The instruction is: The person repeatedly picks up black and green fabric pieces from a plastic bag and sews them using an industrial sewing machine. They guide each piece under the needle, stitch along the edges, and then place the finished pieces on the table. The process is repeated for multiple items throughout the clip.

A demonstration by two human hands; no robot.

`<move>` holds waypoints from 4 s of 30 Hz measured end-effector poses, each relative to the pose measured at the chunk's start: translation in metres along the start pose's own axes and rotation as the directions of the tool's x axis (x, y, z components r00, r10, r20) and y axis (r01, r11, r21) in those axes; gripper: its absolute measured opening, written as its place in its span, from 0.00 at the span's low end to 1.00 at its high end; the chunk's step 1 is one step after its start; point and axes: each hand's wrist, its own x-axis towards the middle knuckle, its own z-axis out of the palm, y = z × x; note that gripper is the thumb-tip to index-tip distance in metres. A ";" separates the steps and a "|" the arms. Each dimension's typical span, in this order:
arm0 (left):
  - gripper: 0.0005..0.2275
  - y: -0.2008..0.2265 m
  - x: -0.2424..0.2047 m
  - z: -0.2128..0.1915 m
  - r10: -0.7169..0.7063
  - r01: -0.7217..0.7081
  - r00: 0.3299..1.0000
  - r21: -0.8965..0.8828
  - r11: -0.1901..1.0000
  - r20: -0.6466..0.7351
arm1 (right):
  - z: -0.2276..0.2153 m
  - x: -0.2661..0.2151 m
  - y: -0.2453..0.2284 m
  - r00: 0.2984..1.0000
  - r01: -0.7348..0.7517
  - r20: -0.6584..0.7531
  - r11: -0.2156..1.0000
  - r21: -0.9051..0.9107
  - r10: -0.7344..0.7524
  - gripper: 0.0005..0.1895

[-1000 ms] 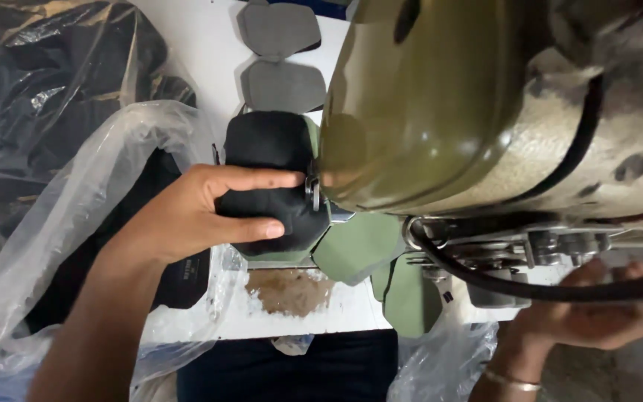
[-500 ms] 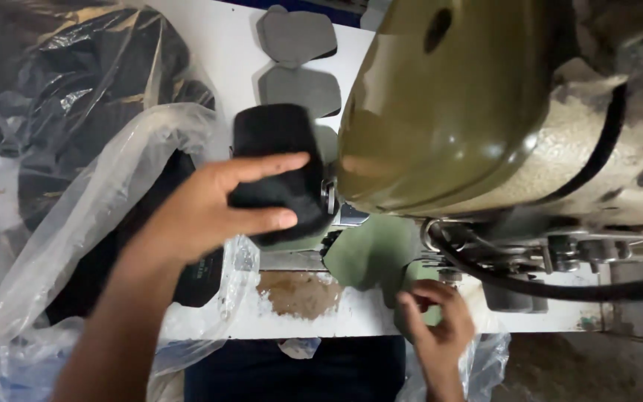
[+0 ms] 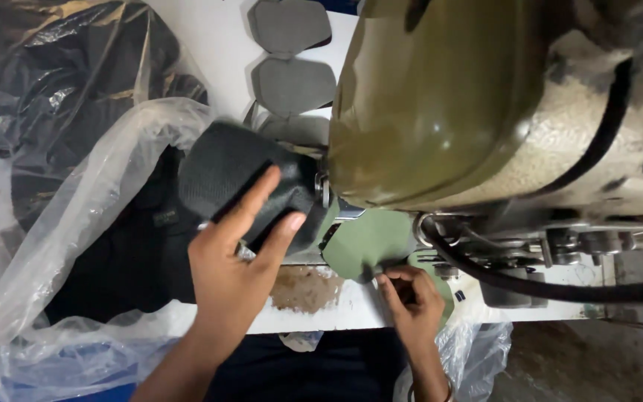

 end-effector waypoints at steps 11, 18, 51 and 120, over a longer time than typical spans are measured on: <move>0.18 -0.005 -0.001 0.007 -0.259 0.271 0.962 -0.240 0.932 0.082 | -0.001 0.001 0.003 0.991 0.125 -0.029 0.991 -0.056 -0.127 0.06; 0.18 -0.003 0.007 0.012 -0.252 0.258 0.966 -0.319 0.912 0.059 | -0.002 -0.001 0.000 0.997 0.066 -0.031 0.998 0.012 -0.065 0.04; 0.27 -0.003 -0.047 0.056 0.033 -0.028 0.999 0.111 0.993 -0.037 | -0.141 0.125 -0.015 0.147 0.420 -0.507 0.517 -0.745 -0.849 0.15; 0.12 -0.108 -0.105 -0.095 0.021 0.002 0.993 0.196 0.981 -0.114 | -0.018 -0.108 -0.031 0.797 -0.307 0.586 0.932 0.191 0.143 0.16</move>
